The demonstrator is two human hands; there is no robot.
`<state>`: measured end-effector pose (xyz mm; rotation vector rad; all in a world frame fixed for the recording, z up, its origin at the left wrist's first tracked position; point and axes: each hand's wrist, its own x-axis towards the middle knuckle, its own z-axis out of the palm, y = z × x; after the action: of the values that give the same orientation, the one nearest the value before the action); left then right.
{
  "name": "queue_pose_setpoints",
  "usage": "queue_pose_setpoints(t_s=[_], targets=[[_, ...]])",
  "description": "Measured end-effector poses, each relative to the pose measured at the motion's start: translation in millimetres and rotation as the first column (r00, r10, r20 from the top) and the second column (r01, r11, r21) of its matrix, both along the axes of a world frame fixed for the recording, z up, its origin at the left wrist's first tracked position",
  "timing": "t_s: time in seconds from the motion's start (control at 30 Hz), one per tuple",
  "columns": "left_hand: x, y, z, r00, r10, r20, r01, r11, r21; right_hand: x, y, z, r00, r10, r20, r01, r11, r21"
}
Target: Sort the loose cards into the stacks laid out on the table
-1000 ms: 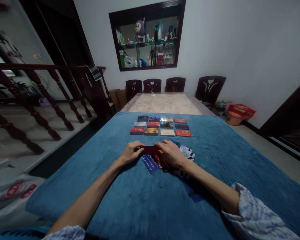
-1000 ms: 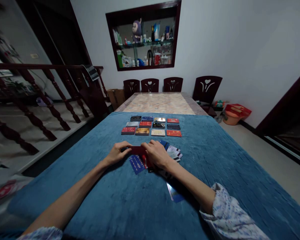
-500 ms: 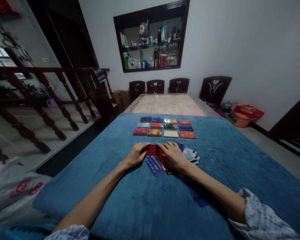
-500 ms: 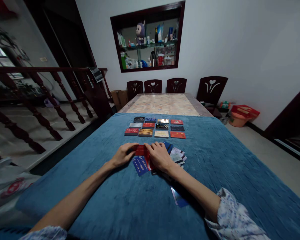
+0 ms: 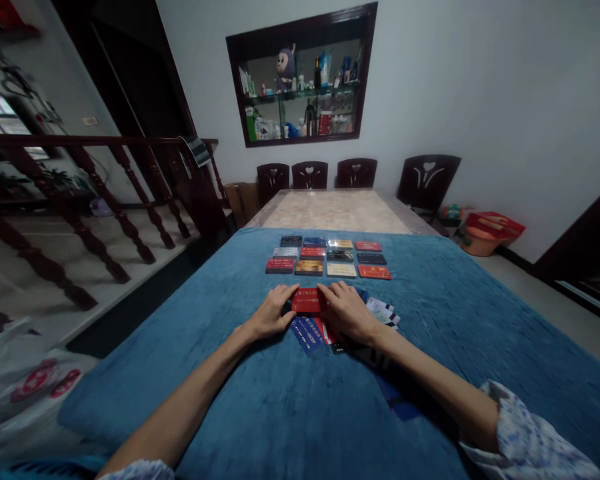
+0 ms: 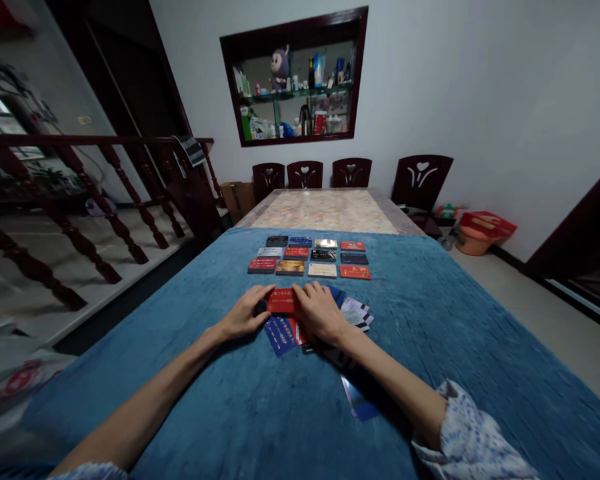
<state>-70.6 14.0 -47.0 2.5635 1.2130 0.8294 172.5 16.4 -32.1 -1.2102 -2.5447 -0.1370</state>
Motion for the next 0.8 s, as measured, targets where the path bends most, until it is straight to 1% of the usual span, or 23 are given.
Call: queue_pose_setpoints(t_s=[0.17, 0.37, 0.5, 0.67, 0.8], targets=[[-1.9, 0.0, 1.9, 0.999, -0.021, -0.034, 0.021, 1.0, -0.005, 3.0, 2.4, -0.8, 1.0, 0.024, -0.015, -0.024, 0.999, 0.026], [-3.5, -0.2, 3.1, 0.997, -0.036, -0.069, 0.036, 0.999, 0.001, 5.2, -0.3, 3.7, 0.999, 0.039, -0.036, -0.037, 0.998, 0.045], [-2.6, -0.9, 4.6, 0.995, -0.022, -0.096, 0.023, 1.0, 0.005, 6.7, -0.9, 6.2, 0.998, 0.056, -0.042, -0.054, 0.998, 0.042], [-1.5, -0.3, 12.3, 0.988, -0.02, -0.153, 0.022, 1.0, 0.01, 9.7, 2.8, 8.5, 0.998, 0.062, -0.015, -0.062, 0.998, 0.012], [-1.1, 5.2, 20.8, 0.979, -0.026, -0.202, 0.028, 1.0, 0.009, 13.5, 10.1, 11.2, 0.998, 0.066, -0.017, -0.066, 0.998, -0.015]])
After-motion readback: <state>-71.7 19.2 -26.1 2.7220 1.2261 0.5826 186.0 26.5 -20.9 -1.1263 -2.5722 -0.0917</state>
